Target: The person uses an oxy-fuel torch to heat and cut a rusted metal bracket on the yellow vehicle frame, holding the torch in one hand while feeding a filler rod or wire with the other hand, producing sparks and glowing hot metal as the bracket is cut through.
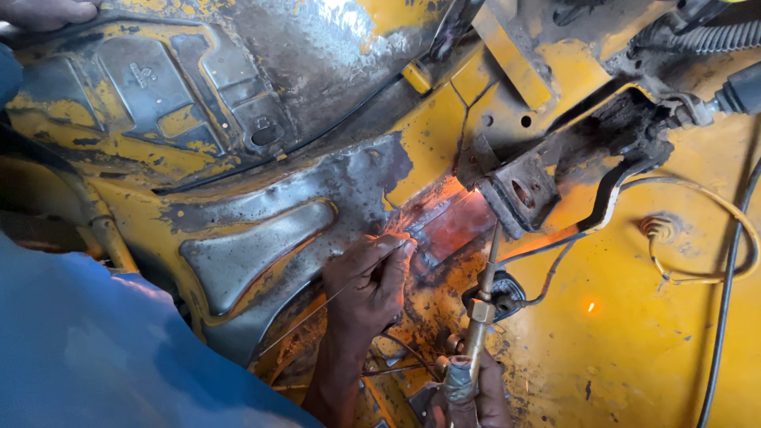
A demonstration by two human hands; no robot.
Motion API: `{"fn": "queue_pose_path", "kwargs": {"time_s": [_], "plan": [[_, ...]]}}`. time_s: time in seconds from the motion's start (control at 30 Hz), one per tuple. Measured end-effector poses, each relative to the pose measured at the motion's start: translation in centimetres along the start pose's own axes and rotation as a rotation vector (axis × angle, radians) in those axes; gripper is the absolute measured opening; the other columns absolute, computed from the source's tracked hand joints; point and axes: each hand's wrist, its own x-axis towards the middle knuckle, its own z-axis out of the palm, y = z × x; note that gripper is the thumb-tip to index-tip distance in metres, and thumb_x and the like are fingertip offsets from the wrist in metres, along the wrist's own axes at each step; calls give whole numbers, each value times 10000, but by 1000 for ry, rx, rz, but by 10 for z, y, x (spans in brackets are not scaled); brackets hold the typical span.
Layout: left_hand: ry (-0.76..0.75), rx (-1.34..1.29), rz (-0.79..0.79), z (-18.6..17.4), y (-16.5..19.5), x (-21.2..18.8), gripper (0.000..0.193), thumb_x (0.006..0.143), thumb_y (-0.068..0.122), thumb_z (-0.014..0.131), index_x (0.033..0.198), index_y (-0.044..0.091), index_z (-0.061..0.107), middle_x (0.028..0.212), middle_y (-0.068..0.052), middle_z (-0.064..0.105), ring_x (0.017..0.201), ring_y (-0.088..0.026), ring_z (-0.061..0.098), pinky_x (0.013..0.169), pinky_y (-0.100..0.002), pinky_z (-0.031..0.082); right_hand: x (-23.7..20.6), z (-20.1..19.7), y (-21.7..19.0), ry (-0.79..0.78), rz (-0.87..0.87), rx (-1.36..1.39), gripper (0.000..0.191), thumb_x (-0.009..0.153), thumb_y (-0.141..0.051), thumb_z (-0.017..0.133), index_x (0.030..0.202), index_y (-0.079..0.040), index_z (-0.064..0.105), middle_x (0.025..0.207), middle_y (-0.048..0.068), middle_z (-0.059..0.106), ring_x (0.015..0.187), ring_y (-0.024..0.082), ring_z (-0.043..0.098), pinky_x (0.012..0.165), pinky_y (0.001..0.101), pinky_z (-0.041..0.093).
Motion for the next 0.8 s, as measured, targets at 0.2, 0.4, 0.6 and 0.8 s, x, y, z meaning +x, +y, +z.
{"fn": "queue_pose_path", "kwargs": {"time_s": [0.2,0.4,0.6,0.8], "plan": [[-9,3,-1,-1,1,0,49,957,56,750,1004,47,763,763,-32,681,635,-91,608,569,-262,487,1,-6,4,6,104,23,688,905,-198,691,1495,8,402,1396,145,542,1042,176,644,717,307,565],[-14,41,-7,-1,0,0,55,942,61,763,993,44,771,729,-42,660,607,-101,600,555,-266,478,-9,4,-6,42,99,-4,637,918,-207,675,1463,22,437,1425,136,527,1066,189,659,847,366,597],[-10,2,14,0,-1,-1,53,956,53,754,1007,40,755,764,-42,683,638,-100,623,578,-268,502,-7,8,-13,121,215,-114,703,890,-209,664,1519,-26,410,1396,147,589,1030,190,678,853,350,584],[-8,8,53,1,-2,-1,82,965,54,760,1044,32,761,775,-37,702,653,-98,587,585,-266,481,-4,6,-15,-42,109,-50,702,915,-192,714,1507,40,417,1411,145,528,1064,191,646,861,339,558]]}}
